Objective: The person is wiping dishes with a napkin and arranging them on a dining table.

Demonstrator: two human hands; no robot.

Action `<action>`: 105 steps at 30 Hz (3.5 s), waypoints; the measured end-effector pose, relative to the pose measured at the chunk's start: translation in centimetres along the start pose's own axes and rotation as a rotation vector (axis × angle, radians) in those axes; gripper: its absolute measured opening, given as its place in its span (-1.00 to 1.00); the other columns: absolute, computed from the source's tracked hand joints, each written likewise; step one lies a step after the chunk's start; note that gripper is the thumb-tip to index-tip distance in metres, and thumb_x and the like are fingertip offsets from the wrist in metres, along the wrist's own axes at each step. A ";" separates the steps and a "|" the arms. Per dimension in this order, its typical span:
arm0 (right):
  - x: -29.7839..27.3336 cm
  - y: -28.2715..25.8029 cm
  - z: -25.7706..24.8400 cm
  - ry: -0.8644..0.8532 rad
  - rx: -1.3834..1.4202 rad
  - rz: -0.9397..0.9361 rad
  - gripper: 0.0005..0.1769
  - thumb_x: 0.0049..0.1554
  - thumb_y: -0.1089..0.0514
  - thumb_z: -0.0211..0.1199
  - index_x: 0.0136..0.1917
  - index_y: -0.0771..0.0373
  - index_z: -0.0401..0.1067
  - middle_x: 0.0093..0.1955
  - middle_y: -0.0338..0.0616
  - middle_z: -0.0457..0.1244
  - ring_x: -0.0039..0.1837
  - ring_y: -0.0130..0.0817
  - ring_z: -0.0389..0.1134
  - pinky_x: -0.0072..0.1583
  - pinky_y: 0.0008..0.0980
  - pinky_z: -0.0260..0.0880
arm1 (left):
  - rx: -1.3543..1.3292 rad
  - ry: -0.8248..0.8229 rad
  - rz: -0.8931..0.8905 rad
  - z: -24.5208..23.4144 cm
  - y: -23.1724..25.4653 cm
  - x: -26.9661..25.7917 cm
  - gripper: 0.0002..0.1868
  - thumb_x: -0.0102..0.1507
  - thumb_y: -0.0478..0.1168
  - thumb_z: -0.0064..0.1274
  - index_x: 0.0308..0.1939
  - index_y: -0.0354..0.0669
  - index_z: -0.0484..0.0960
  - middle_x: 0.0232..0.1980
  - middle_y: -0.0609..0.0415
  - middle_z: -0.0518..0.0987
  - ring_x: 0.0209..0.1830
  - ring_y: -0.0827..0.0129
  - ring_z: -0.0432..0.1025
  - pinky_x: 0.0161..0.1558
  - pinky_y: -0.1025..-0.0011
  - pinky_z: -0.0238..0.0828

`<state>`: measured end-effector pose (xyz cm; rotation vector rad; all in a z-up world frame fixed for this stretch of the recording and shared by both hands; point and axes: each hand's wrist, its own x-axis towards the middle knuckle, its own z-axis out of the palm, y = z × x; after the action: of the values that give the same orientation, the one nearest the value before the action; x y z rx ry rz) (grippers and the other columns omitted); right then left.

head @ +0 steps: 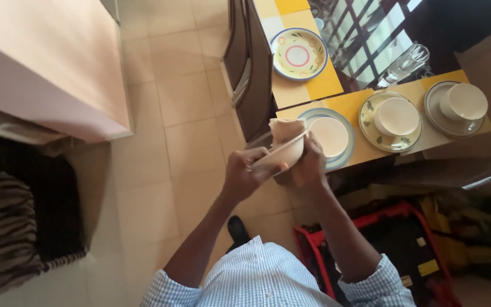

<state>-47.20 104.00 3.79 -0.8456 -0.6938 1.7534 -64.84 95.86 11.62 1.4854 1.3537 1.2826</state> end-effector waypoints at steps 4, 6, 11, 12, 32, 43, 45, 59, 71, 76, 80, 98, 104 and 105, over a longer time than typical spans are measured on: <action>2.2 -0.2 -0.8 0.075 0.098 -0.038 -0.72 0.36 0.15 -0.11 0.25 0.28 0.28 0.18 -0.02 0.29 0.19 -0.18 0.39 0.26 -0.15 0.44 | -0.005 -0.033 0.030 0.5 -1.6 1.3 -0.70 0.16 -0.02 0.36 -0.21 -0.17 0.77 -0.55 0.06 0.58 -0.61 0.55 0.37 -0.51 0.45 0.32; 3.2 0.1 -2.5 0.049 0.146 -0.174 -0.77 0.46 0.16 -0.06 0.23 0.36 0.30 0.18 0.01 0.29 0.21 -0.24 0.38 0.29 -0.20 0.42 | 0.119 -0.065 0.158 0.6 -2.1 2.0 -0.70 0.19 -0.01 0.36 -0.19 -0.14 0.76 -0.45 -0.05 0.60 -0.57 0.29 0.49 -0.44 0.35 0.40; 3.3 -4.4 -1.4 0.154 0.164 -0.244 -0.75 0.40 0.15 -0.05 0.17 0.35 0.34 0.14 -0.03 0.32 0.17 -0.28 0.40 0.27 -0.27 0.43 | 0.284 -0.085 0.332 1.9 -3.1 4.4 -0.79 0.11 -0.07 0.33 -0.23 0.00 0.77 -0.38 0.00 0.64 -0.41 0.14 0.55 -0.36 0.21 0.43; 3.5 -5.1 -2.0 0.158 0.185 -0.245 -0.75 0.36 0.14 -0.03 0.16 0.33 0.35 0.13 -0.05 0.34 0.16 -0.30 0.41 0.26 -0.30 0.44 | 0.330 -0.108 0.322 2.4 -3.2 4.9 -0.84 0.10 -0.11 0.31 -0.26 0.04 0.78 -0.41 0.03 0.63 -0.38 0.14 0.55 -0.35 0.16 0.40; 13.9 -10.4 -15.1 0.140 -0.290 0.077 -0.72 0.16 0.19 0.34 0.03 0.45 0.44 -0.11 0.00 0.39 -0.16 -0.32 0.44 -0.14 -0.37 0.49 | 0.872 -0.344 0.686 12.8 -7.6 19.1 -0.93 0.08 -0.28 0.15 -0.36 -0.05 0.64 -0.31 0.16 0.65 -0.05 0.29 0.51 0.29 0.12 0.26; 20.0 -8.4 -16.8 0.541 -0.625 -0.059 -0.77 0.04 0.29 0.26 -0.02 0.39 0.40 -0.15 -0.02 0.35 -0.19 -0.34 0.42 -0.16 -0.40 0.49 | 0.586 -0.117 0.279 13.8 -9.1 23.8 -0.23 -0.10 -0.54 0.05 0.20 0.03 0.64 0.58 -0.19 0.26 0.59 -0.12 0.01 0.46 0.06 -0.05; 21.2 -8.4 -17.2 0.524 -0.604 -0.089 -0.76 0.04 0.29 0.24 0.00 0.39 0.35 -0.14 -0.04 0.33 -0.17 -0.34 0.43 -0.15 -0.38 0.52 | 0.137 0.087 0.229 14.2 -12.9 24.7 -0.17 -0.02 -0.48 0.19 0.36 -0.20 0.34 0.51 -0.36 0.16 0.54 -0.19 0.04 0.44 -0.01 0.04; 35.2 -8.8 -17.8 0.427 -1.065 -0.089 -0.70 0.03 0.14 0.43 0.01 0.33 0.58 -0.19 -0.09 0.44 -0.15 -0.42 0.47 -0.10 -0.35 0.48 | -0.382 0.185 -0.363 17.0 -27.3 33.6 -0.50 0.30 -0.40 0.08 0.35 -0.27 0.48 0.05 0.07 0.64 -0.06 0.50 0.54 -0.05 0.51 0.56; 46.8 -5.4 -17.5 0.353 -1.331 0.125 -0.82 0.14 0.12 0.27 -0.10 0.25 0.59 -0.33 0.06 0.38 -0.27 -0.15 0.49 -0.16 -0.16 0.46 | -0.171 0.473 -0.445 18.8 -33.7 36.9 -0.51 0.28 -0.40 0.10 0.32 -0.28 0.50 -0.13 0.03 0.67 -0.28 0.46 0.51 -0.20 0.46 0.49; 49.8 -3.0 -19.3 0.302 -1.508 0.032 -0.83 0.16 0.13 0.28 -0.14 0.25 0.62 -0.29 0.12 0.37 -0.20 -0.01 0.47 -0.09 -0.10 0.44 | -0.094 0.572 -0.473 20.3 -36.7 37.2 -0.54 0.27 -0.43 0.13 0.27 -0.27 0.56 -0.20 -0.01 0.68 -0.28 0.45 0.52 -0.18 0.44 0.49; 51.1 -2.4 -19.9 0.284 -1.486 0.046 -0.85 0.10 0.18 0.25 -0.13 0.23 0.62 -0.28 0.10 0.39 -0.20 -0.03 0.47 -0.08 -0.13 0.45 | -0.165 0.581 -0.573 20.2 -36.7 38.2 -0.52 0.25 -0.44 0.11 0.27 -0.24 0.55 -0.22 0.02 0.66 -0.31 0.47 0.52 -0.25 0.44 0.52; 53.2 -2.4 -19.9 0.226 -1.452 0.145 -0.81 0.10 0.18 0.21 -0.17 0.24 0.62 -0.29 0.04 0.41 -0.23 -0.09 0.48 -0.08 -0.16 0.46 | 0.007 0.567 -0.616 19.6 -36.5 40.2 -0.57 0.21 -0.43 0.16 0.19 -0.29 0.59 -0.35 -0.01 0.64 -0.42 0.38 0.48 -0.31 0.35 0.40; 53.3 -2.3 -19.8 0.272 -1.460 0.173 -0.82 0.12 0.14 0.25 -0.12 0.24 0.62 -0.28 0.09 0.40 -0.21 -0.06 0.48 -0.08 -0.14 0.46 | 0.032 0.578 -0.655 20.0 -37.5 39.9 -0.61 0.21 -0.40 0.17 0.13 -0.29 0.62 -0.29 -0.08 0.66 -0.32 0.25 0.51 -0.21 0.29 0.43; 53.3 -2.6 -19.6 0.272 -1.438 0.196 -0.81 0.12 0.13 0.23 -0.11 0.23 0.62 -0.28 0.06 0.41 -0.20 -0.09 0.50 -0.07 -0.16 0.47 | 0.081 0.595 -0.615 20.1 -37.8 39.8 -0.61 0.20 -0.39 0.19 0.12 -0.30 0.61 -0.23 -0.09 0.67 -0.25 0.20 0.55 -0.15 0.27 0.44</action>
<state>-42.19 156.58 -17.24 -2.0803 -1.7433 1.0295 -56.75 143.33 -21.56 0.6319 2.0559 1.2951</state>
